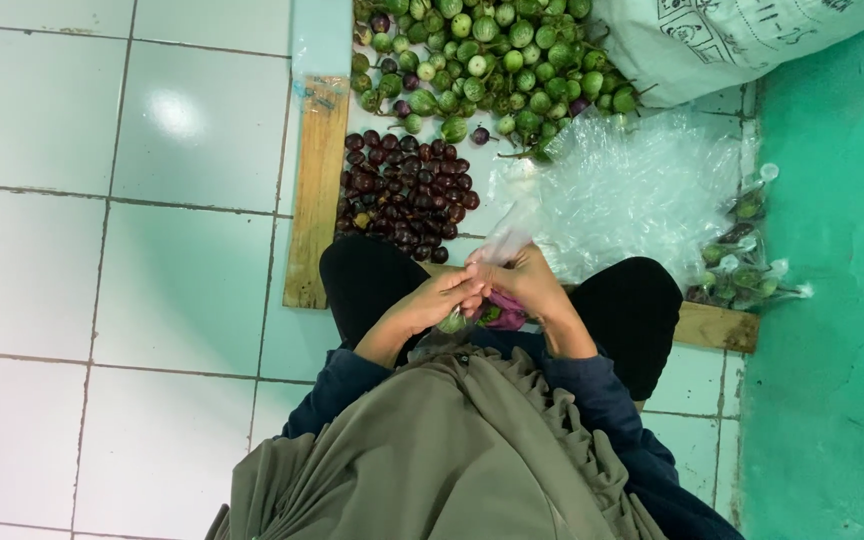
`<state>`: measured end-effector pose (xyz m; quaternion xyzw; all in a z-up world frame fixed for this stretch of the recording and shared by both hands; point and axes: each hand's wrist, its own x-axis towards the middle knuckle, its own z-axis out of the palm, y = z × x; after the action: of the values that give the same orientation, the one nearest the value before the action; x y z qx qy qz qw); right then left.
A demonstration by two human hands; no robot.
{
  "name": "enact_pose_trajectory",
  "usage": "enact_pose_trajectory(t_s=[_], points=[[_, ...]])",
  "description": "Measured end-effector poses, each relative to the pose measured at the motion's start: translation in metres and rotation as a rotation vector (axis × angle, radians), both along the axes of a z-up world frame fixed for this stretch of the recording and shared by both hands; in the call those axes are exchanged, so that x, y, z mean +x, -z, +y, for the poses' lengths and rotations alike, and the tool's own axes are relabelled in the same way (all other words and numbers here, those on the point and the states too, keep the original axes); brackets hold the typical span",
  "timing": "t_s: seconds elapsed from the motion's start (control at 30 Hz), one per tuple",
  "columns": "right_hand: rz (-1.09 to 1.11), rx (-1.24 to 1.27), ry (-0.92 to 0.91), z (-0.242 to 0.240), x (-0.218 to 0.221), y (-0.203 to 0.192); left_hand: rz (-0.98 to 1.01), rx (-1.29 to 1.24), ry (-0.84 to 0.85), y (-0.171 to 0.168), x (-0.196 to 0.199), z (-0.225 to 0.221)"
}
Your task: Sorting and packaging small vegetables into plastic bags while sitting on the floor.
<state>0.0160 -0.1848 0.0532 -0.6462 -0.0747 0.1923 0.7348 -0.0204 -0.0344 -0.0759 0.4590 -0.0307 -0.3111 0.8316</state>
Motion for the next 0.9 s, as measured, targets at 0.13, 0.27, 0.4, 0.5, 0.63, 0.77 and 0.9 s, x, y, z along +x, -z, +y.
enact_pose_trajectory(t_s=[0.13, 0.27, 0.4, 0.5, 0.63, 0.77, 0.9], points=[[0.169, -0.011, 0.129, -0.031, 0.015, 0.042, -0.122, 0.067, 0.075, -0.022, 0.004, 0.009], [0.224, 0.083, 0.258, -0.047, 0.030, 0.057, -0.231, 0.181, 0.125, -0.026, 0.006, 0.011], [0.186, 0.137, 0.348, -0.065, 0.039, 0.055, -0.173, 0.182, 0.164, -0.020, 0.008, 0.011], [0.129, 0.126, 0.406, -0.075, 0.044, 0.053, -0.125, 0.171, 0.146, -0.022, 0.012, 0.010], [-0.122, 0.003, 0.471, -0.081, 0.033, 0.018, -0.042, 0.137, 0.114, -0.023, 0.016, 0.017], [-0.824, -0.693, 0.020, -0.052, 0.001, -0.034, -0.063, 0.244, 0.216, -0.027, 0.022, 0.019], [-1.294, -1.132, -0.315, -0.039, -0.026, 0.017, -0.407, 0.479, 0.427, -0.004, 0.016, 0.008]])
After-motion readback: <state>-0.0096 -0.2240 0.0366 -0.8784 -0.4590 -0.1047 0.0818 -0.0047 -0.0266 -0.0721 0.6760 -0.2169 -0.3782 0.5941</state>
